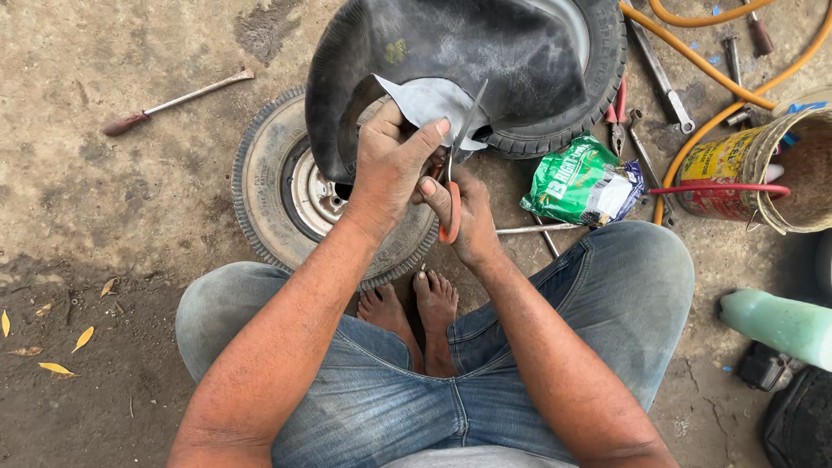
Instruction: The person cuts a piece of rubber from a tire using scissors and then inserts it into another tire. The person uses scissors to cut the rubber and then places it inside the tire.
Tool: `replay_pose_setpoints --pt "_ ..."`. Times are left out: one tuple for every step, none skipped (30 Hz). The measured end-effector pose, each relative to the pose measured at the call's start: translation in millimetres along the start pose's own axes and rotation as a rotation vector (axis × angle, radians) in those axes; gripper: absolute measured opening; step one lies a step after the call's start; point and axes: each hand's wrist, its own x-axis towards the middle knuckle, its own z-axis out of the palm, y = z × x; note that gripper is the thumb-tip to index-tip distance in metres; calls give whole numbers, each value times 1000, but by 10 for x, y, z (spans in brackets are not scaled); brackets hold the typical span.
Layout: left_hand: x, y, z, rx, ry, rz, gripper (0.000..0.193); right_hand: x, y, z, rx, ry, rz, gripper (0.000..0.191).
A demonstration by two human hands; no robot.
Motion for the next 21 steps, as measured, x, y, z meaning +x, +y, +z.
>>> replay_pose_setpoints --pt "0 -6 -7 12 -4 -6 16 -18 12 16 19 11 36 67" --pt "1 -13 -18 -22 17 -34 16 -36 25 43 38 22 73 67" --pt "3 -23 -26 -54 37 -62 16 -48 38 67 59 32 110 67" --pt "0 -35 -33 -86 59 -91 16 -56 48 85 62 43 118 66" --pt "2 -46 -45 -133 55 -101 16 -66 60 108 66 54 128 64" --pt "2 -59 -53 -181 51 -113 16 -67 68 111 69 65 140 63" --pt "4 -74 -57 -231 44 -125 16 -64 74 111 71 74 164 63" --pt "6 -89 -61 -242 41 -120 17 -61 81 104 70 85 187 63" --pt "2 -101 -63 -254 38 -115 17 -52 82 83 69 96 210 62" --pt "-1 -112 -65 -267 37 -112 18 -48 83 65 119 76 189 62" --pt "-7 -121 -67 -266 20 -128 17 -38 81 36 169 55 168 61" --pt "-12 -128 -67 -265 5 -142 17 -38 78 24 220 32 147 61" --pt "-11 -131 -69 -263 -12 -153 17 -46 77 25 185 47 145 61" --pt "-11 -131 -70 -245 -6 -162 17 -47 74 26 150 64 142 62" --pt "-9 -130 -70 -228 2 -174 17 -58 74 42 114 80 143 63" --pt "-7 -125 -72 -211 12 -185 17 -68 74 60 128 89 140 61" --pt "-1 -119 -75 -242 26 -179 16 -75 77 93 143 97 136 60" --pt "6 -111 -78 -271 41 -173 15 -76 79 113 160 104 131 59" --pt "9 -100 -84 -299 56 -166 14 -69 80 114 95 95 133 58" --pt "11 -90 -90 -294 59 -169 14 -64 84 117 29 86 135 57" --pt "9 -78 -96 -288 62 -171 13 -56 88 111 -36 77 137 56"
